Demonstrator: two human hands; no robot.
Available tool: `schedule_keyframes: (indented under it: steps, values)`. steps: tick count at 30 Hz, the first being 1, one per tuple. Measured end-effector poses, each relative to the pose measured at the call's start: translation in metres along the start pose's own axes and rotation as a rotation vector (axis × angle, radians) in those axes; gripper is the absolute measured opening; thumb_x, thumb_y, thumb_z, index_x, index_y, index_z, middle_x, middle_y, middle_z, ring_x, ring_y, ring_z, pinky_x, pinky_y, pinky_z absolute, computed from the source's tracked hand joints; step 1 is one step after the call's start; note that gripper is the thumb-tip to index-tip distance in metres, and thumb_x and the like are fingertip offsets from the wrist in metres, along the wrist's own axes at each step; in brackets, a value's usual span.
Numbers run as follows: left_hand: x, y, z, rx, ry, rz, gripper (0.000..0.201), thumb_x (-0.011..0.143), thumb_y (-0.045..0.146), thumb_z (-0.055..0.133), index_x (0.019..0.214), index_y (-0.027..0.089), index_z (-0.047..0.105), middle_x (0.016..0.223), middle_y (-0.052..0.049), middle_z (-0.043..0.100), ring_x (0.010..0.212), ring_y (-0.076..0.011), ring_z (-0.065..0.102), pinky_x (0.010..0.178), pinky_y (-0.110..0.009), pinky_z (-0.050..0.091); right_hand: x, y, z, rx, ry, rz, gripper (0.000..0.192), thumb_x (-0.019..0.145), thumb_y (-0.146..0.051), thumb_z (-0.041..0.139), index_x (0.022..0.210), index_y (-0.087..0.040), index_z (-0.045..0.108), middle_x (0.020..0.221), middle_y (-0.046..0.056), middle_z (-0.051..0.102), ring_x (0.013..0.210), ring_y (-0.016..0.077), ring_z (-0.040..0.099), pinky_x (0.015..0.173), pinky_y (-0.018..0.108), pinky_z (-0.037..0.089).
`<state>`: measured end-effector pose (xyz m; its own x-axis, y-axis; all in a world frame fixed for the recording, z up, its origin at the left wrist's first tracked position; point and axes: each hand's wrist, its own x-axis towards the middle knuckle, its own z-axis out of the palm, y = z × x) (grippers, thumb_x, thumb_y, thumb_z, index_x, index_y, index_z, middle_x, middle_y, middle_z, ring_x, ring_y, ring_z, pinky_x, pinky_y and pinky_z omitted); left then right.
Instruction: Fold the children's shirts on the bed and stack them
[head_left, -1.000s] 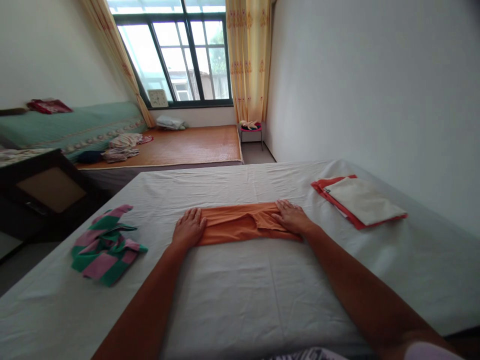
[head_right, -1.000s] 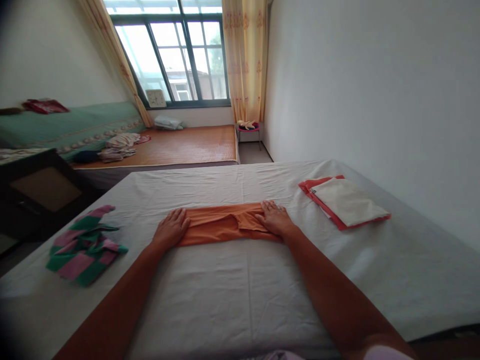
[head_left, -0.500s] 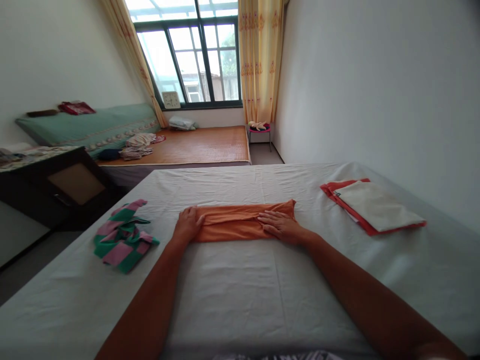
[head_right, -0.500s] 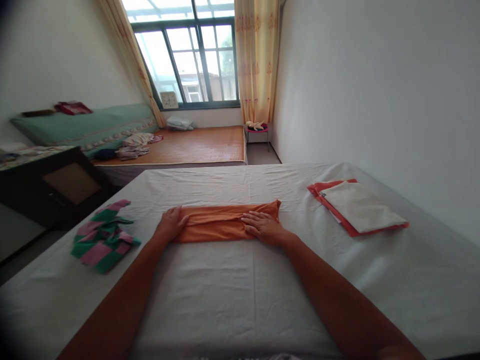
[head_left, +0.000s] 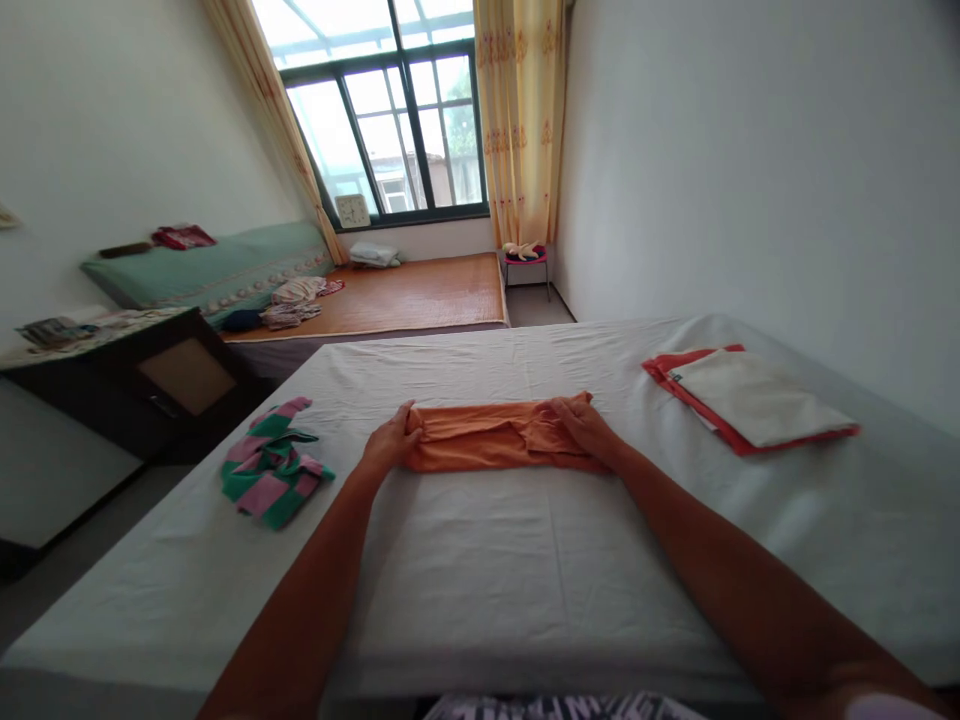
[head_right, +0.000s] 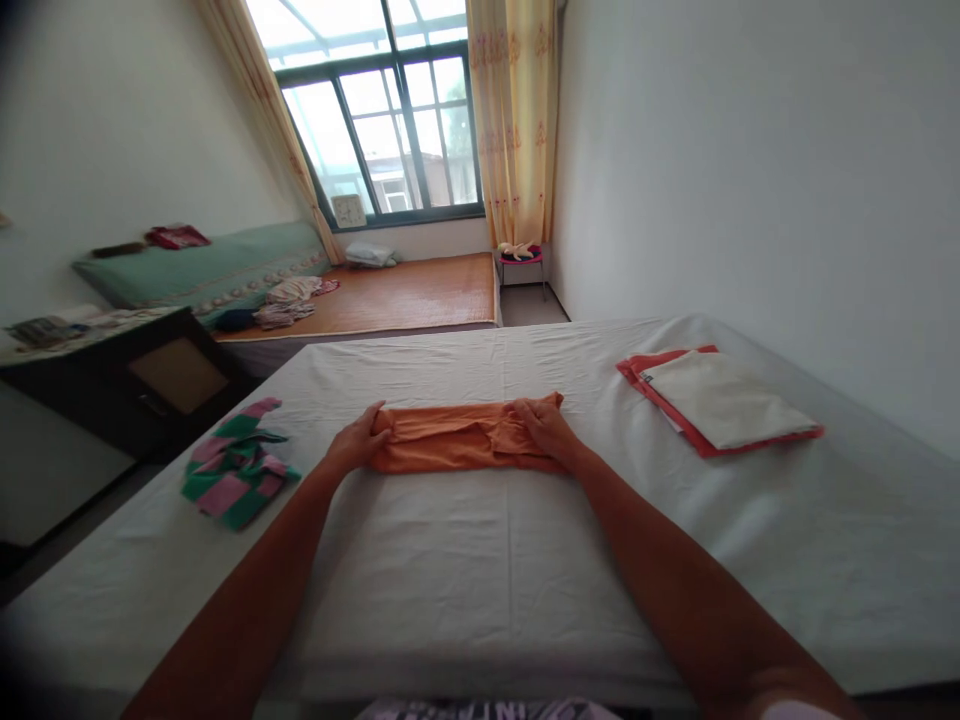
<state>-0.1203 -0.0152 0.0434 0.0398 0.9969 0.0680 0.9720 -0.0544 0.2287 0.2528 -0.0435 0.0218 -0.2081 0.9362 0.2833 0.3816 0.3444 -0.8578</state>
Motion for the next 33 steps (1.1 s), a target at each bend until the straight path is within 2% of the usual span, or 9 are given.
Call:
schedule_keyframes:
  steps: [7,10,13,16,19,22,27,30,33]
  values:
    - [0.016,0.002,-0.028,-0.305,0.184,0.105,0.056,0.081,0.027,0.046,0.136,0.019,0.049,0.106,-0.003,0.069,0.092,-0.0183,0.064,0.083,-0.029,0.051,0.005,0.017,-0.027,0.227,0.458,0.156,0.051,0.088,-0.061,0.040,0.091,-0.018,0.067,0.089,0.007,0.070,0.076,0.0163,0.064,0.066,0.027,0.051]
    - [0.021,0.026,-0.033,-0.323,0.167,0.153,0.055,0.079,0.023,0.046,0.133,0.019,0.053,0.106,-0.003,0.069,0.095,-0.0190,0.063,0.086,-0.030,0.050,0.006,0.024,-0.033,0.348,0.544,0.214,0.051,0.084,-0.063,0.044,0.084,-0.017,0.065,0.089,0.008,0.070,0.072,0.0153,0.063,0.061,0.025,0.050]
    - [0.024,0.073,-0.030,-0.375,0.162,0.272,0.054,0.079,0.021,0.047,0.132,0.019,0.054,0.115,-0.005,0.067,0.103,-0.0202,0.061,0.093,-0.032,0.048,0.007,0.025,-0.035,0.394,0.589,0.240,0.052,0.082,-0.065,0.046,0.081,-0.017,0.064,0.087,0.008,0.070,0.069,0.0147,0.062,0.058,0.025,0.049]
    - [0.022,0.136,-0.017,-0.454,0.154,0.433,0.052,0.081,0.018,0.047,0.132,0.019,0.053,0.119,-0.006,0.064,0.108,-0.0209,0.059,0.098,-0.035,0.046,0.007,0.021,-0.036,0.448,0.494,0.262,0.050,0.083,-0.064,0.047,0.080,-0.017,0.062,0.084,0.008,0.070,0.064,0.0141,0.063,0.056,0.025,0.048]
    - [0.014,0.197,0.006,-0.526,0.134,0.608,0.050,0.082,0.014,0.045,0.131,0.018,0.053,0.124,-0.009,0.060,0.113,-0.0206,0.056,0.102,-0.036,0.044,0.005,0.016,-0.035,0.586,0.223,0.325,0.052,0.086,-0.065,0.043,0.089,-0.017,0.061,0.085,0.009,0.071,0.063,0.0153,0.065,0.055,0.027,0.051]
    - [0.006,0.230,0.029,-0.619,0.025,0.690,0.053,0.085,0.019,0.049,0.138,0.021,0.045,0.129,-0.011,0.057,0.106,-0.0200,0.060,0.095,-0.037,0.049,0.003,0.015,-0.034,0.629,0.045,0.392,0.063,0.088,-0.071,0.030,0.097,-0.018,0.062,0.079,0.007,0.071,0.062,0.0177,0.066,0.057,0.031,0.053]
    - [0.011,0.204,0.038,-0.759,0.024,0.540,0.038,0.092,0.027,0.043,0.128,0.023,0.052,0.126,-0.009,0.057,0.086,-0.0144,0.066,0.078,-0.033,0.056,0.002,0.023,-0.036,0.385,0.033,0.289,0.041,0.080,-0.056,0.059,0.093,-0.017,0.064,0.077,0.003,0.070,0.072,0.0190,0.066,0.067,0.030,0.053]
    - [0.014,0.173,0.033,-0.660,0.122,0.500,0.032,0.092,0.023,0.038,0.115,0.019,0.061,0.115,-0.008,0.063,0.095,-0.0173,0.065,0.088,-0.036,0.053,0.003,0.031,-0.039,0.123,0.059,0.171,0.030,0.075,-0.037,0.066,0.098,-0.017,0.064,0.084,0.002,0.071,0.080,0.0194,0.065,0.073,0.029,0.052]
    - [0.007,0.152,0.040,-0.462,0.138,0.593,0.036,0.093,0.020,0.036,0.116,0.019,0.063,0.120,-0.008,0.063,0.114,-0.0203,0.057,0.103,-0.039,0.045,0.002,0.033,-0.046,-0.157,0.026,0.171,0.025,0.077,-0.028,0.062,0.099,-0.018,0.065,0.088,0.002,0.071,0.082,0.0202,0.064,0.074,0.028,0.050]
